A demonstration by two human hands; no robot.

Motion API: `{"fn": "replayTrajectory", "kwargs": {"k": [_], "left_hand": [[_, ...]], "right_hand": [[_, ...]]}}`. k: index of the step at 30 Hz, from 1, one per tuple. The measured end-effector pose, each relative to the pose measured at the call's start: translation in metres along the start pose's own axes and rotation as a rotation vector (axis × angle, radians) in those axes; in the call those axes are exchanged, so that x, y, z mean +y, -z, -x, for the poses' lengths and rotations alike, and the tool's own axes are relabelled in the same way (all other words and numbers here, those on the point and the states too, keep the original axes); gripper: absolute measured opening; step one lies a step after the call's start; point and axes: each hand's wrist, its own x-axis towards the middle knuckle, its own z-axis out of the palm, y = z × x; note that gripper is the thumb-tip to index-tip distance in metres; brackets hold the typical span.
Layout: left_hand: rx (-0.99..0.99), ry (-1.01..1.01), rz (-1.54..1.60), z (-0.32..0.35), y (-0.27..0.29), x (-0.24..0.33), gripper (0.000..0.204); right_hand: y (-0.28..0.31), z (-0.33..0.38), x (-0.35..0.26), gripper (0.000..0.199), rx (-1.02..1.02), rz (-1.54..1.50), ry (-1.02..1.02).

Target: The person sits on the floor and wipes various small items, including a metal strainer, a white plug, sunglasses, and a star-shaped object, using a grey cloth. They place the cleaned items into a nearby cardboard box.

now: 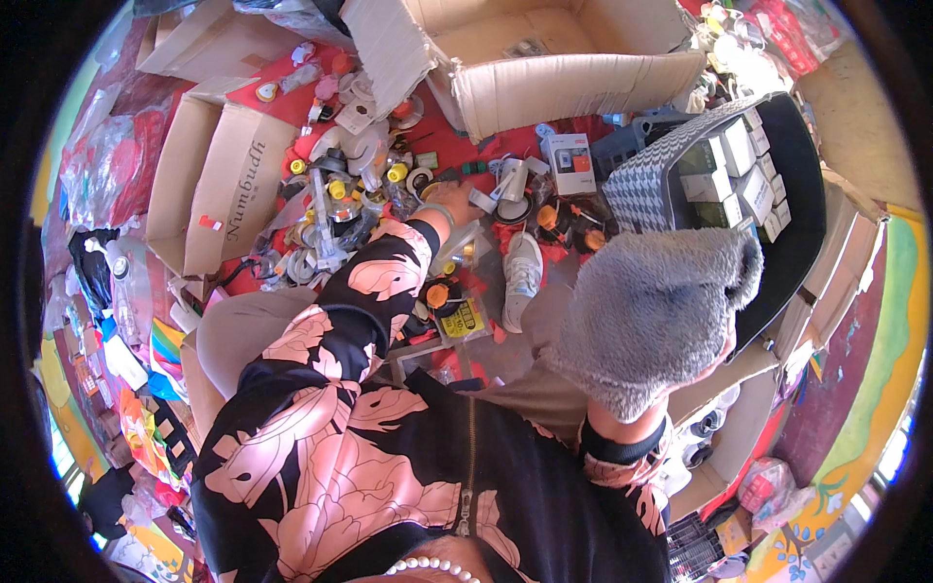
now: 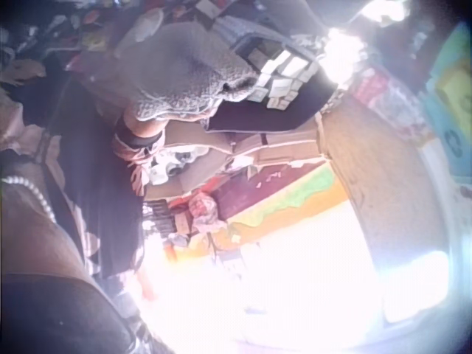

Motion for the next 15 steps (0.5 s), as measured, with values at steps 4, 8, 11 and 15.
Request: {"fn": "replayTrajectory", "kwargs": {"k": [4,8,11,15], "left_hand": [[-0.098,0.094,-0.02,-0.025,-0.016,0.012,0.074],[-0.104,0.121,-0.026,-0.036,-0.035,0.015,0.073],[-0.054,0.153,0.021,-0.036,-0.034,0.012,0.072],[0.13,0.082,0.266,-0.032,-0.028,-0.009,0.076]], "right_hand": [[-0.01,-0.01,-0.007,0.036,0.036,0.604,0.22],[-0.01,-0.017,-0.016,0.039,-0.029,0.547,0.191],[-0.009,-0.021,-0.022,0.04,-0.092,0.351,0.16],[-0.006,-0.008,-0.021,0.038,-0.165,0.061,-0.037]]}}
